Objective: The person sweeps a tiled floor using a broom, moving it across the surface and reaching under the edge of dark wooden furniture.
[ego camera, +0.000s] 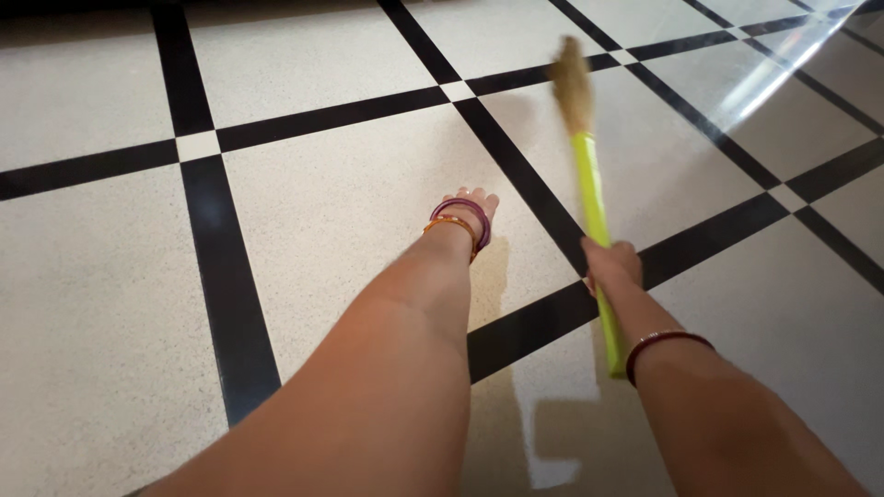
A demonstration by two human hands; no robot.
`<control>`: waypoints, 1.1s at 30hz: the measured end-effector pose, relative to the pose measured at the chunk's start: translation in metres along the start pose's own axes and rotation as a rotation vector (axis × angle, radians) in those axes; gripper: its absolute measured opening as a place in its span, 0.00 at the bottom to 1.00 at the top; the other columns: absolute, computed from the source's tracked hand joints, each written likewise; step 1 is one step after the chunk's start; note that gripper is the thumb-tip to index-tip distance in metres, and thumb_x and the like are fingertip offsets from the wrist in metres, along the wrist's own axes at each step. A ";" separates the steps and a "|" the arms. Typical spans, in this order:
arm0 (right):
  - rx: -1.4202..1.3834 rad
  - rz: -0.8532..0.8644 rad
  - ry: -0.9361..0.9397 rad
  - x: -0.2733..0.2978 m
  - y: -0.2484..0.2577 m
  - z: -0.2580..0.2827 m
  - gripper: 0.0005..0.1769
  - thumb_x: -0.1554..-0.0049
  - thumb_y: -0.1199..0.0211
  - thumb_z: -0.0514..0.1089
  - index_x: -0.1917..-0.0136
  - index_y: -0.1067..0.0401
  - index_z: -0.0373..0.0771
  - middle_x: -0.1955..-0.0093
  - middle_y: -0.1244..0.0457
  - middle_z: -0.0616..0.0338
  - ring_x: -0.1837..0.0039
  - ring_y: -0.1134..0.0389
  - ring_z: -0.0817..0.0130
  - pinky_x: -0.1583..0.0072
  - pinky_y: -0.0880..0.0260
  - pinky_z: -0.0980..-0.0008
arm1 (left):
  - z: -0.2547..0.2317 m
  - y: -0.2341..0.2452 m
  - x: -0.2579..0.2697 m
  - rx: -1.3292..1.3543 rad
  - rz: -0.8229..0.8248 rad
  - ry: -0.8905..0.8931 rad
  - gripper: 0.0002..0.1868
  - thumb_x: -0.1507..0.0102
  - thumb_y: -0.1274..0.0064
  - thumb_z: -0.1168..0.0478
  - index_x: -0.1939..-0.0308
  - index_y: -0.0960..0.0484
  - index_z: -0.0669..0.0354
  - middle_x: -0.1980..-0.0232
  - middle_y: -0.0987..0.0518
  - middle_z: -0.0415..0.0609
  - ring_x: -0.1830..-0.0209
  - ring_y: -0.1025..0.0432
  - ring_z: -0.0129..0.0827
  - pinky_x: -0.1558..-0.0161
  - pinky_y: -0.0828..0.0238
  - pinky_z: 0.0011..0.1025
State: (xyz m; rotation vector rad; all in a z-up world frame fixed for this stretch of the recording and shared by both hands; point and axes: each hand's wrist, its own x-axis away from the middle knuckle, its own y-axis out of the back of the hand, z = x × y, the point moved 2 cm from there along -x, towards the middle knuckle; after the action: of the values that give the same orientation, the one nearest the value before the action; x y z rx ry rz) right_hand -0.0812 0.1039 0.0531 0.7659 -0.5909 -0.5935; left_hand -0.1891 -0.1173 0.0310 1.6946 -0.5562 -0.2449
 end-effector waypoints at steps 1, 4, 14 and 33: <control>-0.025 0.025 0.018 0.002 -0.005 0.010 0.24 0.39 0.36 0.56 0.49 0.28 0.29 0.66 0.33 0.50 0.68 0.32 0.63 0.65 0.31 0.64 | -0.002 0.003 -0.001 -0.003 -0.003 0.001 0.29 0.40 0.42 0.61 0.34 0.30 0.49 0.29 0.32 0.53 0.27 0.39 0.47 0.32 0.38 0.46; -0.061 0.129 0.160 0.012 -0.025 0.038 0.24 0.39 0.36 0.55 0.50 0.29 0.28 0.69 0.35 0.52 0.70 0.36 0.66 0.67 0.33 0.64 | -0.008 0.013 -0.001 -0.010 0.025 0.020 0.31 0.41 0.39 0.59 0.34 0.31 0.50 0.29 0.33 0.52 0.27 0.40 0.47 0.32 0.38 0.47; 0.091 0.368 0.302 0.037 -0.069 0.083 0.28 0.40 0.36 0.58 0.50 0.30 0.27 0.67 0.35 0.51 0.70 0.34 0.64 0.67 0.32 0.62 | -0.007 0.025 0.015 -0.033 0.101 0.103 0.41 0.47 0.30 0.60 0.31 0.32 0.52 0.27 0.34 0.50 0.26 0.40 0.44 0.30 0.39 0.44; -0.136 0.021 -0.163 -0.024 -0.010 -0.017 0.26 0.36 0.41 0.54 0.41 0.28 0.26 0.63 0.33 0.47 0.66 0.31 0.61 0.63 0.29 0.62 | 0.001 0.006 0.013 -0.012 0.070 0.030 0.30 0.41 0.40 0.61 0.35 0.29 0.52 0.29 0.33 0.54 0.26 0.41 0.48 0.32 0.39 0.48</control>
State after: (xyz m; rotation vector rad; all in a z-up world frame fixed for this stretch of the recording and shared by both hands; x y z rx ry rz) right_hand -0.0889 0.1221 0.0291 0.5864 -0.7004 -0.6742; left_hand -0.1800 -0.1253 0.0388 1.6613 -0.5895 -0.1724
